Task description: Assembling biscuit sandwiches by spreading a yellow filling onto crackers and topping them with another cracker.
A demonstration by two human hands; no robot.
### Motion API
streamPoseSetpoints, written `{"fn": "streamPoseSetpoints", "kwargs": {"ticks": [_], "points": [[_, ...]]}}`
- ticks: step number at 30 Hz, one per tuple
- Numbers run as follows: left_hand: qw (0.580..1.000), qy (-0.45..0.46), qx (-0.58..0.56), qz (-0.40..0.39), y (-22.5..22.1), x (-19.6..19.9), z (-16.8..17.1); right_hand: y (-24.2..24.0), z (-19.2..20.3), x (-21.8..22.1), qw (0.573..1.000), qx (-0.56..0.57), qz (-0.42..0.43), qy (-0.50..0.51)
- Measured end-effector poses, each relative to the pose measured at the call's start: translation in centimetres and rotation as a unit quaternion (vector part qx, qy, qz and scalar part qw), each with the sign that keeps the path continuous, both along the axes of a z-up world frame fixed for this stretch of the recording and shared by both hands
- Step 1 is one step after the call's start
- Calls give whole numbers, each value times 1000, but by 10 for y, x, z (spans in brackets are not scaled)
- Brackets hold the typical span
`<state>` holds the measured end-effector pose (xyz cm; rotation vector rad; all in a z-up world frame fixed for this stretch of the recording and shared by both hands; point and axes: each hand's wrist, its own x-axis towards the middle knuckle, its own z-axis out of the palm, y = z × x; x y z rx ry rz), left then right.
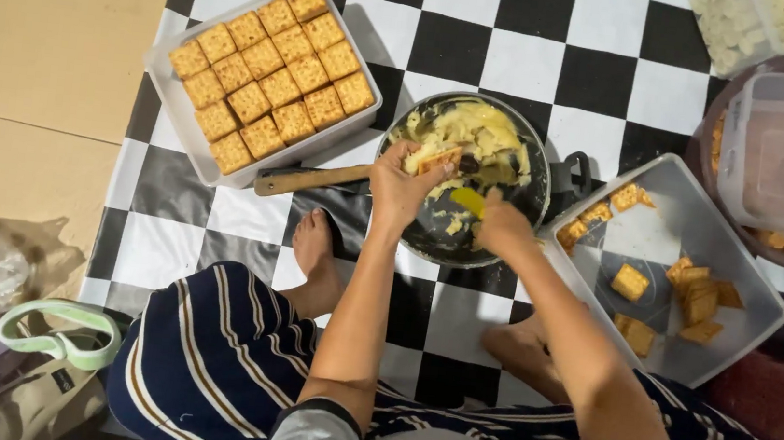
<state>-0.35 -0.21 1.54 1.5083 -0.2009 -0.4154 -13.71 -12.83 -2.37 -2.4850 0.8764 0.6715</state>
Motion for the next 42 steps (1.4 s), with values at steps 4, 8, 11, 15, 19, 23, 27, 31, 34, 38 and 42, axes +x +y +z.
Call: {"fn": "streamPoseSetpoints", "kwargs": {"ticks": [4, 8, 11, 15, 19, 23, 27, 31, 34, 38, 42], "points": [[998, -44, 34, 9, -4, -7, -4, -31, 23, -33, 989, 78, -80, -96], [969, -225, 97, 9, -7, -18, -1, -43, 48, -50, 938, 119, -166, -282], [949, -295, 112, 4, -10, -25, -1, -23, 80, -49, 931, 45, -166, -322], [936, -336, 107, -7, -12, -28, -6, 6, 120, -35, 952, -106, -99, -270], [927, -349, 133, -17, -11, -31, 0, 11, 116, -31, 956, -140, -65, -251], [933, -338, 117, -28, -10, -32, 0, 15, 117, -28, 955, -146, -38, -256], [935, -337, 110, -34, -11, -36, 4, 8, 106, -30, 955, -157, -43, -246], [941, -324, 91, -28, -14, -37, 0, 1, 104, -31, 952, -164, -47, -256], [942, -322, 84, -31, -12, -40, 8, -5, 103, -34, 949, -157, -60, -266], [942, -326, 71, -35, -9, -43, 21, -11, 101, -37, 945, -179, -52, -270], [945, -315, 76, -44, -8, -42, 16, -18, 99, -37, 939, -186, -58, -282]]}}
